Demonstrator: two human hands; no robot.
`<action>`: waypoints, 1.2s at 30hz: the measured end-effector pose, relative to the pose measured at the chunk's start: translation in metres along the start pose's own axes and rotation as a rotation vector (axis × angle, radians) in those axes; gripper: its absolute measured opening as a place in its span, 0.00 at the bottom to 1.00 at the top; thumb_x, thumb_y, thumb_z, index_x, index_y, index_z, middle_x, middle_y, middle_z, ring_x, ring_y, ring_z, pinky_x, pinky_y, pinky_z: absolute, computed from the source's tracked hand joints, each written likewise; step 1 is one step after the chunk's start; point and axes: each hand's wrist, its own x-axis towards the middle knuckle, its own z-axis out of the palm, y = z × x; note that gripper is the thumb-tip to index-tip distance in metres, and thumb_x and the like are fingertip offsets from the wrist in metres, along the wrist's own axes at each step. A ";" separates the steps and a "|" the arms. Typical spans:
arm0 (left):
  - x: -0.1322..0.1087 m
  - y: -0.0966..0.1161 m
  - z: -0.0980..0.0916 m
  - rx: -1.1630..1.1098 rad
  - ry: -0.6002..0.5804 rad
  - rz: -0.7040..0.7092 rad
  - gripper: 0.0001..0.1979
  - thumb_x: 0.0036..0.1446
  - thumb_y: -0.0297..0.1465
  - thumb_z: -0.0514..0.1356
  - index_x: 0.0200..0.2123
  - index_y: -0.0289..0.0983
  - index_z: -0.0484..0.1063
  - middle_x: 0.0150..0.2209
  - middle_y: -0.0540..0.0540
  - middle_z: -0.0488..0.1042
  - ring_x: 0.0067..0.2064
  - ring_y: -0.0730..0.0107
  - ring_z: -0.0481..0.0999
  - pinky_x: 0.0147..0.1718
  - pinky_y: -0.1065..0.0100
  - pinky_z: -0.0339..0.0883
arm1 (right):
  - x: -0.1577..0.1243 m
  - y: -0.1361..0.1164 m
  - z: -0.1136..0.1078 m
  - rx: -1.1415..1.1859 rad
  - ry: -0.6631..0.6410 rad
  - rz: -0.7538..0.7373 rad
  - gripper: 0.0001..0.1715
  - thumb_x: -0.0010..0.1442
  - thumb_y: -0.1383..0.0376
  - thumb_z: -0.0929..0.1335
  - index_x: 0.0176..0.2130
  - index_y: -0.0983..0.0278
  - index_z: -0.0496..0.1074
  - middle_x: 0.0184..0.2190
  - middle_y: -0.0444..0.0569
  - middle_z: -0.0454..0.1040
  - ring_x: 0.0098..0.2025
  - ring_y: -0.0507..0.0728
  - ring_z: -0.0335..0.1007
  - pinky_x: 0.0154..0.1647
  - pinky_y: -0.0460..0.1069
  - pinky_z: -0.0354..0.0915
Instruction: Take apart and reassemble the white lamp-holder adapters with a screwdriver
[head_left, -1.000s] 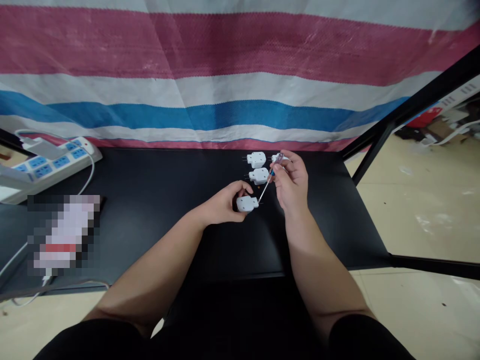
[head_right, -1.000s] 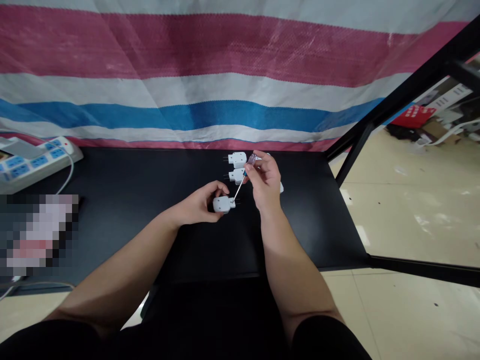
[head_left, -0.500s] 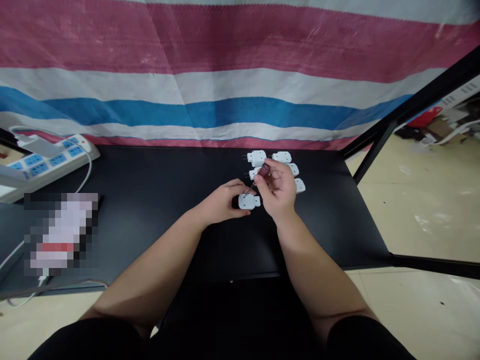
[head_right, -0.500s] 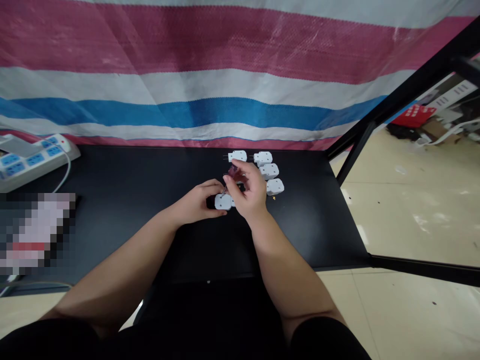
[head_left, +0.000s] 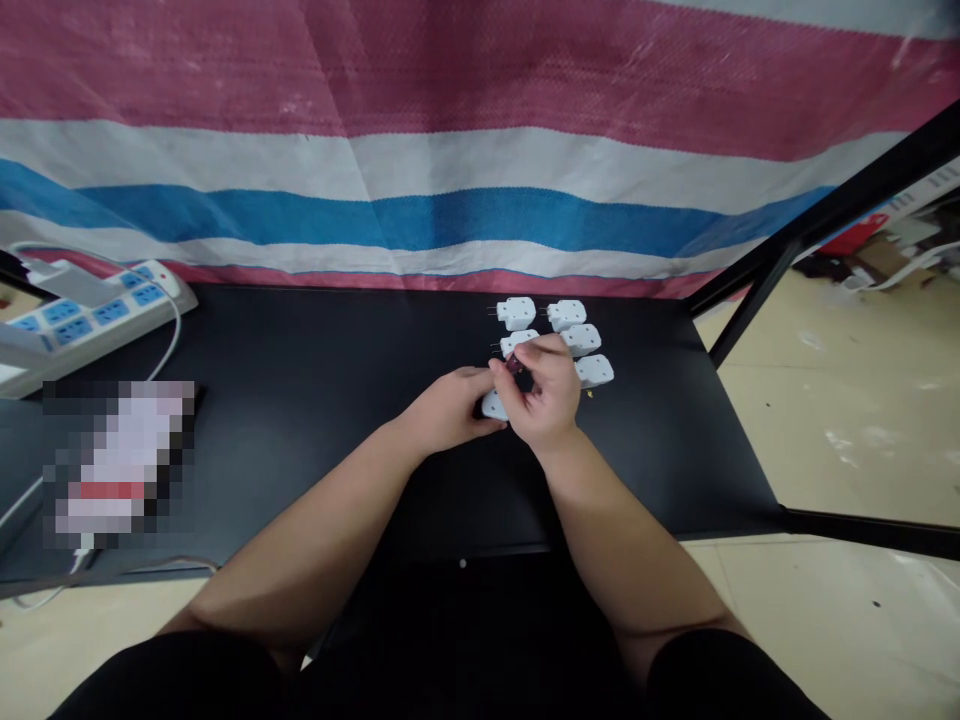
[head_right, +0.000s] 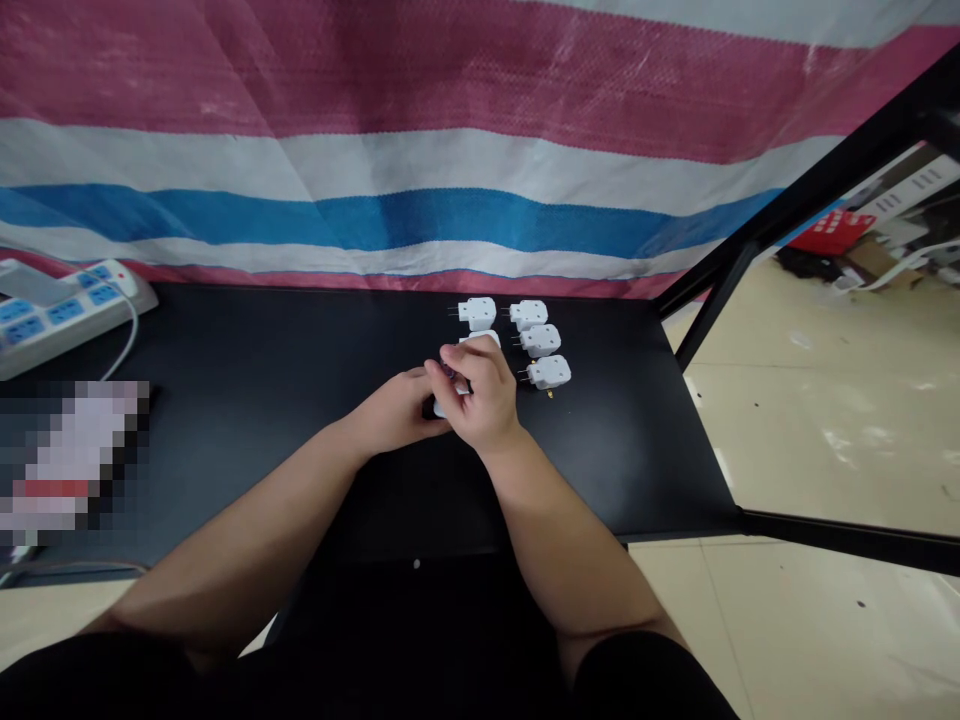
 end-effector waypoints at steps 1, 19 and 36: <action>0.000 0.000 0.002 0.015 -0.008 0.002 0.17 0.59 0.28 0.73 0.52 0.40 0.79 0.49 0.42 0.84 0.51 0.52 0.84 0.53 0.53 0.78 | 0.000 -0.002 0.001 -0.010 -0.008 0.018 0.15 0.71 0.62 0.73 0.52 0.51 0.66 0.43 0.48 0.72 0.41 0.61 0.78 0.44 0.63 0.81; 0.002 -0.003 -0.003 -0.106 -0.024 -0.048 0.24 0.54 0.27 0.78 0.53 0.42 0.81 0.48 0.46 0.84 0.50 0.53 0.84 0.53 0.54 0.77 | 0.002 -0.005 -0.005 0.079 0.066 0.037 0.08 0.74 0.53 0.73 0.45 0.51 0.72 0.35 0.46 0.70 0.36 0.60 0.74 0.33 0.60 0.75; 0.002 0.003 -0.014 -0.243 -0.170 -0.167 0.23 0.52 0.28 0.79 0.51 0.40 0.83 0.47 0.49 0.86 0.47 0.59 0.84 0.49 0.62 0.72 | 0.012 -0.005 -0.011 0.337 0.102 0.070 0.05 0.70 0.60 0.78 0.44 0.55 0.80 0.32 0.41 0.72 0.30 0.52 0.73 0.30 0.51 0.70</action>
